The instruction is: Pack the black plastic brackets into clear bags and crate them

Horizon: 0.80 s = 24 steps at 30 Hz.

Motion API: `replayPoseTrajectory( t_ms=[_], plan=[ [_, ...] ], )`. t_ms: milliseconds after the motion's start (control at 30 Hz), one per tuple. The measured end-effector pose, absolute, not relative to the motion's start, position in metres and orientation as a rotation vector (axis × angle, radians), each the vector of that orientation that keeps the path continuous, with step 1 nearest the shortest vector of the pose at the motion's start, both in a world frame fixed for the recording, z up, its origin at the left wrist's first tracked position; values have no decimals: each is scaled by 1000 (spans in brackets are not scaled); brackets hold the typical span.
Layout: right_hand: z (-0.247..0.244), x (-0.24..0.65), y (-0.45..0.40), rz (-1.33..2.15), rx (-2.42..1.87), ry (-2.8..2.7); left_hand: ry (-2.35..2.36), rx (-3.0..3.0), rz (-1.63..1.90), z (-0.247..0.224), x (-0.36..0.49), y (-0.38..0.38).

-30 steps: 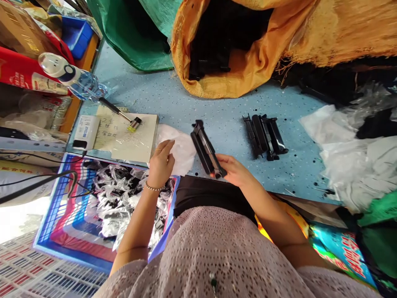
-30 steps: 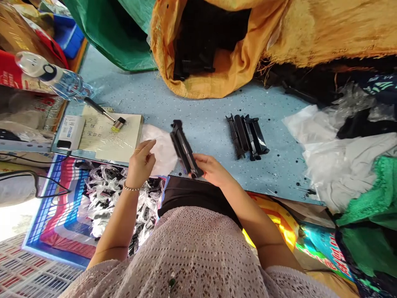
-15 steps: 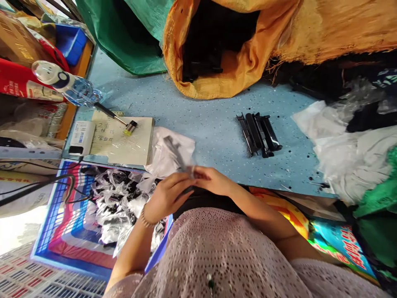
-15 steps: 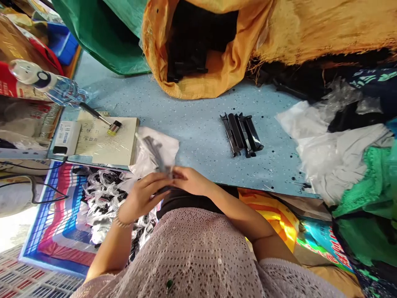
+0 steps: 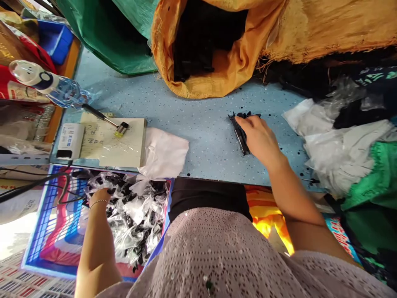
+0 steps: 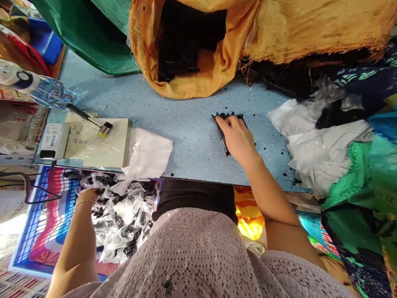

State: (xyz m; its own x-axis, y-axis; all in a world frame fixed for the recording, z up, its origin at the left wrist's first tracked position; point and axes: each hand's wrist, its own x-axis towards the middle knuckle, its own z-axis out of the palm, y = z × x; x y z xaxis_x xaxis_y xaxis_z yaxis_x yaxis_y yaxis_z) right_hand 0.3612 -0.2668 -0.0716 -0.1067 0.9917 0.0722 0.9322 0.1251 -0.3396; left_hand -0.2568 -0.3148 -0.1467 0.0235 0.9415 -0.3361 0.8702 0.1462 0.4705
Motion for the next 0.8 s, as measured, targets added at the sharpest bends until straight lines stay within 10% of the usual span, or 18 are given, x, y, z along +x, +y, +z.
replayPoseTrajectory(
  t_ms=[333,467,633,800],
  plan=[
    [-79,374,-213,446,-1464,-2673,1013,1712,237,-74,-85,-323],
    [-73,353,-246,551,-1486,-2748,1570,2049,563,-75,8,-293],
    [-77,342,-282,1006,-1824,-2075,1666,1773,733,-107,5,-268],
    [-83,286,-290,1907,-1176,-1027,1475,1112,1007,-104,-12,-265]
  ],
)
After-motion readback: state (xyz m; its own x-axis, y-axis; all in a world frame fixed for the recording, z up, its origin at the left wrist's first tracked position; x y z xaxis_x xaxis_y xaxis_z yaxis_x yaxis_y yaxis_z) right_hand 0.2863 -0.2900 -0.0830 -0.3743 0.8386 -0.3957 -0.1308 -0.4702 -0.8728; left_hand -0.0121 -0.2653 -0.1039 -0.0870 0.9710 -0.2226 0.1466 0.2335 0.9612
